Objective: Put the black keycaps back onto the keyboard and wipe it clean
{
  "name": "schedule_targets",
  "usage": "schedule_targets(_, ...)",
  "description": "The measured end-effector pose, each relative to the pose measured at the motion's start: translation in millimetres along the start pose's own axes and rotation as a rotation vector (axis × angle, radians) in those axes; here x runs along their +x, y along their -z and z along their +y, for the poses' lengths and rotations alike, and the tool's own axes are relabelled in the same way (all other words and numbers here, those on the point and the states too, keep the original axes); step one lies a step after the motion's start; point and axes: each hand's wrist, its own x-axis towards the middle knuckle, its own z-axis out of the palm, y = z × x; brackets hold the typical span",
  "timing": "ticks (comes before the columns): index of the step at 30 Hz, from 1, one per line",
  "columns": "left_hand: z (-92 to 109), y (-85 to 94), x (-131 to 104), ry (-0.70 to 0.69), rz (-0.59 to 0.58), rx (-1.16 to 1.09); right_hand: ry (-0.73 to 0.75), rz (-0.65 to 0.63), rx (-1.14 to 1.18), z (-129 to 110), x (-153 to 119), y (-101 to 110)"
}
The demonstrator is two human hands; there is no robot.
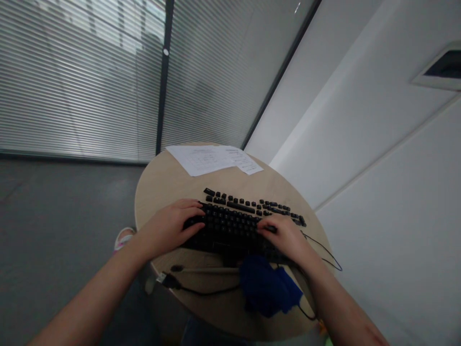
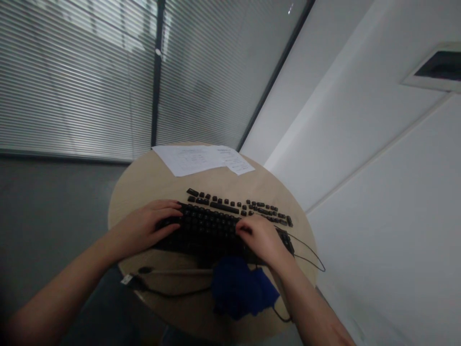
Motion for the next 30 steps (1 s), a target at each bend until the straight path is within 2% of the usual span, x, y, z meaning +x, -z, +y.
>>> schedule_targets(3, -0.3, -0.3, 0.4, 0.013, 0.011, -0.002, -0.065, 0.075, 0.045, 29.3, 20.3, 10.8)
schedule_targets(5, -0.4, -0.5, 0.8, 0.015, 0.018, -0.01, -0.146, 0.063, 0.029, 53.6, 41.0, 13.1)
schedule_targets(8, -0.3, -0.7, 0.8, 0.025, 0.019, -0.03, -0.278, 0.009, -0.08, 86.3, 73.4, 8.0)
schedule_targets(12, -0.8, -1.3, 0.1, 0.035, 0.016, -0.042, -0.321, -0.055, -0.108, 111.2, 102.1, -5.5)
schedule_targets(18, -1.5, -1.7, 0.1, 0.019, 0.042, -0.057, -0.361, -0.145, -0.06, 124.3, 116.0, -20.8)
schedule_targets(23, -2.8, -2.9, -0.1, 0.019, 0.028, -0.048, -0.376, -0.138, -0.03, 126.3, 124.8, -28.2)
schedule_targets(27, -3.4, -3.2, 0.5, 0.007, 0.027, -0.056, -0.377, -0.072, -0.014, 117.5, 127.1, -23.0)
schedule_targets(30, -2.3, -1.9, 1.0, 0.011, 0.029, -0.051, -0.353, -0.006, 0.023, 101.3, 108.3, -10.2)
